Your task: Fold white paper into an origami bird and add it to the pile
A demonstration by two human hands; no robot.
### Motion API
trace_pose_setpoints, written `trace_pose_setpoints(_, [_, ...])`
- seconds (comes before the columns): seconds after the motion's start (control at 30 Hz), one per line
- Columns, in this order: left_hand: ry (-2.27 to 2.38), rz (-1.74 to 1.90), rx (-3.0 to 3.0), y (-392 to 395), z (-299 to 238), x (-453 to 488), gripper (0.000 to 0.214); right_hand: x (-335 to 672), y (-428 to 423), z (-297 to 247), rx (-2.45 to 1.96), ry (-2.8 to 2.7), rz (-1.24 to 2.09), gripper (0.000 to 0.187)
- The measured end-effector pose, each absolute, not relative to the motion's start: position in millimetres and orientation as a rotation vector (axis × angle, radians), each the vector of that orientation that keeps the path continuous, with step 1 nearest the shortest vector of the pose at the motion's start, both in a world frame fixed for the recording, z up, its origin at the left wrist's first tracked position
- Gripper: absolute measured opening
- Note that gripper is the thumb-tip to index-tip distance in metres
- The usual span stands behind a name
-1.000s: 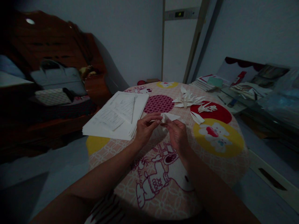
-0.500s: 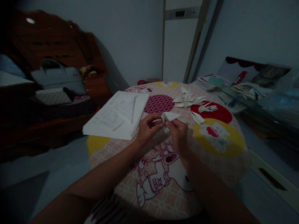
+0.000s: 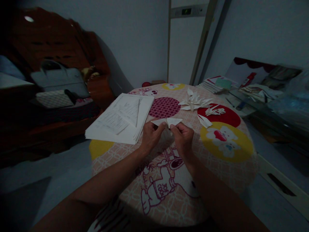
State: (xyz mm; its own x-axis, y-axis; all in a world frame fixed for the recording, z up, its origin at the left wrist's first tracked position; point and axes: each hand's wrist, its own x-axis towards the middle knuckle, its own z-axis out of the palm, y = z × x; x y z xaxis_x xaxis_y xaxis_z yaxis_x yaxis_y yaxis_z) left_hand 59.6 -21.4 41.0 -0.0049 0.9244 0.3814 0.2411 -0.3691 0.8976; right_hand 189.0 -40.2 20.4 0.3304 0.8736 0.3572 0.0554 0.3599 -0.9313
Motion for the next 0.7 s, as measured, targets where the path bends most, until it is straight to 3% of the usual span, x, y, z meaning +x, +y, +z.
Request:
trace_pose_setpoints(0.13, [1.113, 1.422, 1.644, -21.8, 38.5, 60.7, 0.02, 185.9, -39.0, 21.4, -1.041, -0.999, 0.755, 0.023])
trace_pose_setpoints(0.37, [1.107, 1.408, 1.482, -16.5, 31.8, 59.5, 0.03, 181.6, -37.8, 25.9, -0.866, -0.835, 0.935, 0.017])
trace_pose_setpoints(0.7, [1.062, 1.424, 1.345, -17.0, 33.7, 59.6, 0.023, 182.6, -32.6, 26.3, -0.811, -0.745, 0.997, 0.017])
